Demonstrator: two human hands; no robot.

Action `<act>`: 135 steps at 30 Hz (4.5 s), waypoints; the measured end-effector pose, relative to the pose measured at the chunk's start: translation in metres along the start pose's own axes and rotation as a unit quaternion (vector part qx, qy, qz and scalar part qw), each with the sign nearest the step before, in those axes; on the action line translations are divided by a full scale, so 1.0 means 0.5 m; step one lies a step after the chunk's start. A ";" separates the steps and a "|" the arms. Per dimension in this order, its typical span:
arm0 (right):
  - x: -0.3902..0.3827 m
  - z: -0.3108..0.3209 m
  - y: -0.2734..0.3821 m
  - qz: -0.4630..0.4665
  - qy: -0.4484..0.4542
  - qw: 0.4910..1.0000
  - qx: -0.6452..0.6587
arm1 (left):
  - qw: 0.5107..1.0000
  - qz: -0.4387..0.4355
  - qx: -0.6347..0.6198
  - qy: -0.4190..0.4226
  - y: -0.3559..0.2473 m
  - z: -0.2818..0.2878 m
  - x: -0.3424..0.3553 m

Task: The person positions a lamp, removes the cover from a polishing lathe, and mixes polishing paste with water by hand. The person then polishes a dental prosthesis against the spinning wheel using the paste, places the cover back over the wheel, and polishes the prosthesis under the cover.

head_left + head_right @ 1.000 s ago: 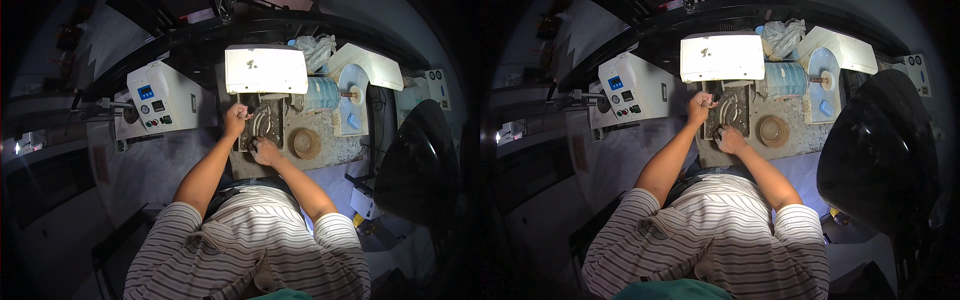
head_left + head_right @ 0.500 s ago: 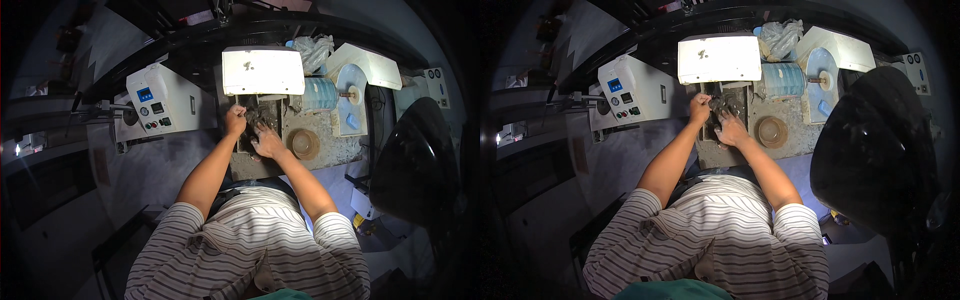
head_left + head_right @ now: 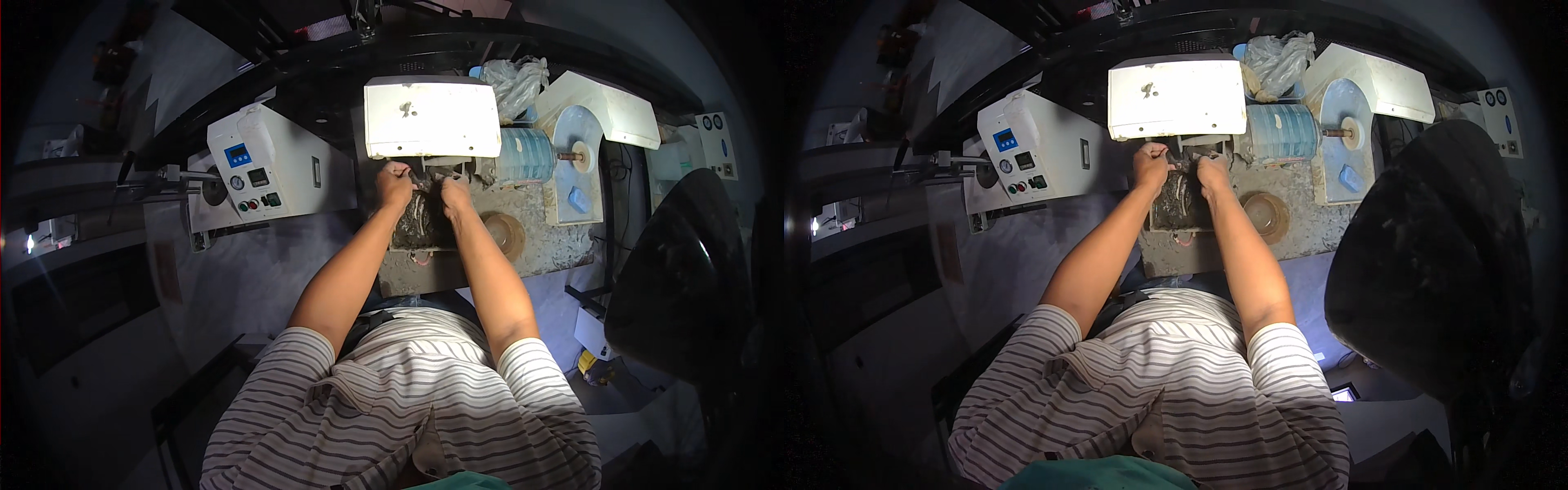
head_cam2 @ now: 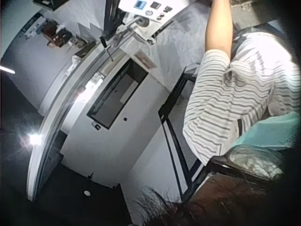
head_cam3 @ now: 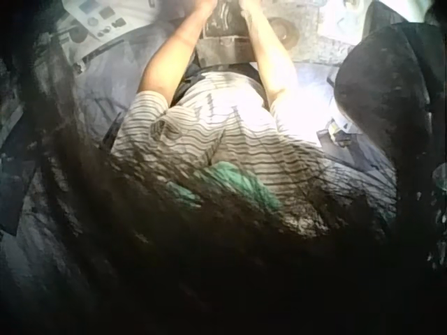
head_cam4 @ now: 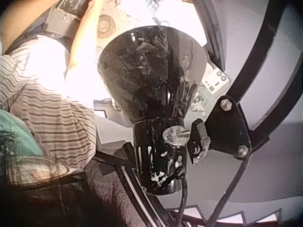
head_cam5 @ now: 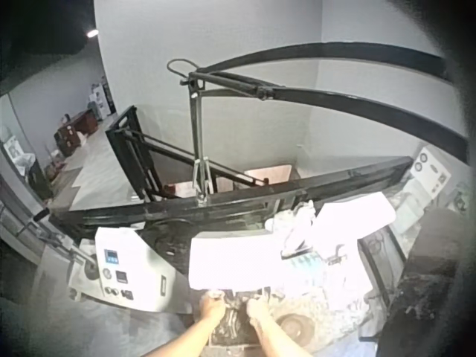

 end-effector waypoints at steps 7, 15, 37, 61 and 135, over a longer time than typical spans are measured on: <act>0.015 -0.004 -0.003 -0.067 -0.043 0.996 -0.038 | 0.984 0.145 -0.081 -0.070 0.000 -0.001 0.019; 0.011 0.002 0.010 -0.051 -0.019 0.996 -0.076 | 0.992 0.113 -0.047 -0.040 0.003 0.002 0.026; 0.007 0.003 -0.032 0.024 -0.026 0.997 -0.066 | 0.997 -0.036 0.052 0.037 -0.007 0.026 0.015; -0.009 0.013 0.009 0.016 0.054 0.983 -0.173 | 0.998 -0.060 0.003 -0.005 0.006 0.025 -0.021; -0.032 -0.011 0.038 0.027 -0.042 0.984 -0.172 | 0.977 -0.166 0.133 -0.036 -0.009 0.010 -0.019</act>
Point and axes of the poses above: each hand's wrist, its own x-axis towards the middle knuckle, its own z-axis out of the back of the hand, y = z × x, the point moved 3 cm from there along x, towards the middle knuckle, and after that the axes turned 2 degrees about -x, right-handed, at the moved point
